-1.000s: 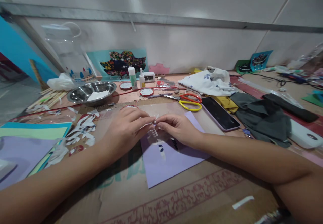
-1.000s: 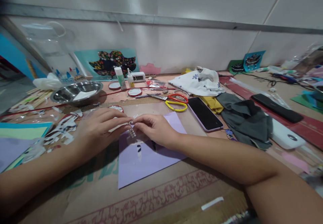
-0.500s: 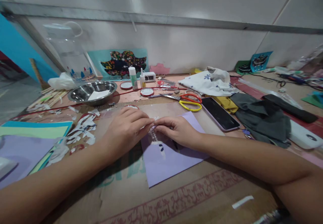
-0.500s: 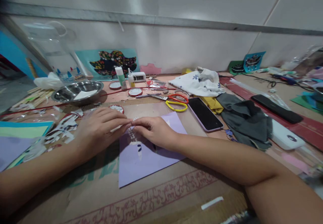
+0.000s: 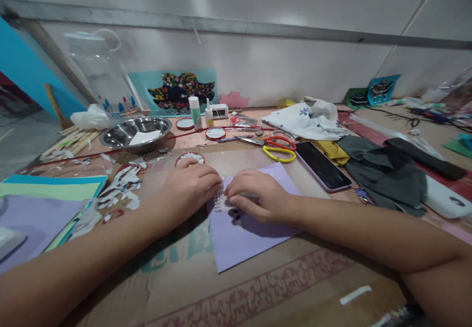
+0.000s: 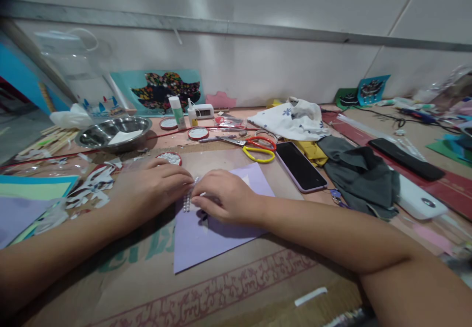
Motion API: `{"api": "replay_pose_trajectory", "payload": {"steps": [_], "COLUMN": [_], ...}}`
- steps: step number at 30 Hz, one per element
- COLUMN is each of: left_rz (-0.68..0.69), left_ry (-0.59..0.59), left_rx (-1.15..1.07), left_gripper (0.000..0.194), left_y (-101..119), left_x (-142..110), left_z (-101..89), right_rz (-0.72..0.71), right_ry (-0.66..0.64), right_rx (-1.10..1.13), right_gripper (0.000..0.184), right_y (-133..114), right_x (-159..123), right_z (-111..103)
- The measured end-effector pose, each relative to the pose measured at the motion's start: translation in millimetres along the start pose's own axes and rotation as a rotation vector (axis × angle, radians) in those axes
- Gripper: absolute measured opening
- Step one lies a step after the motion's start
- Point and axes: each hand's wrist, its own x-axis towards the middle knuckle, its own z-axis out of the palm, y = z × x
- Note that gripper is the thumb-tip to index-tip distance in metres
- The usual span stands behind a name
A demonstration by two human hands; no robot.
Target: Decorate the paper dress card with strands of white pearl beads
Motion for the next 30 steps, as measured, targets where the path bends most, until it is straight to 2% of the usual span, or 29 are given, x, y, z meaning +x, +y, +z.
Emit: {"api": "replay_pose_trajectory", "payload": {"steps": [8,14,18,22,26,30], "left_rz": [-0.032,-0.026,0.046,0.083,0.063,-0.009], "left_ry": [-0.098,-0.095,-0.048,-0.112,-0.138,-0.113], "left_rx": [-0.024,0.023,-0.091,-0.086,-0.03,-0.094], "left_gripper": [0.021,0.022,0.024,0.029,0.031,0.027], "left_y": [2,1,-7,-11,-8,-8], "left_x": [0,2,0,1,1,1], "left_z": [3.4,5.6,12.8,10.1,1.7,7.5], "right_rz": [-0.046,0.041,0.047,0.042,0.055,0.061], "right_ry": [-0.131,-0.225,-0.246,-0.256,-0.26,-0.273], "right_rx": [-0.139,-0.153,-0.125,-0.091,-0.09,-0.103], "right_gripper": [0.028,0.028,0.027,0.025,0.025,0.026], "right_y": [-1,-2,-1,-1,-1,-1], "right_x": [1,2,3,3,2,2], "right_z": [0,0,0,0,0,0]}}
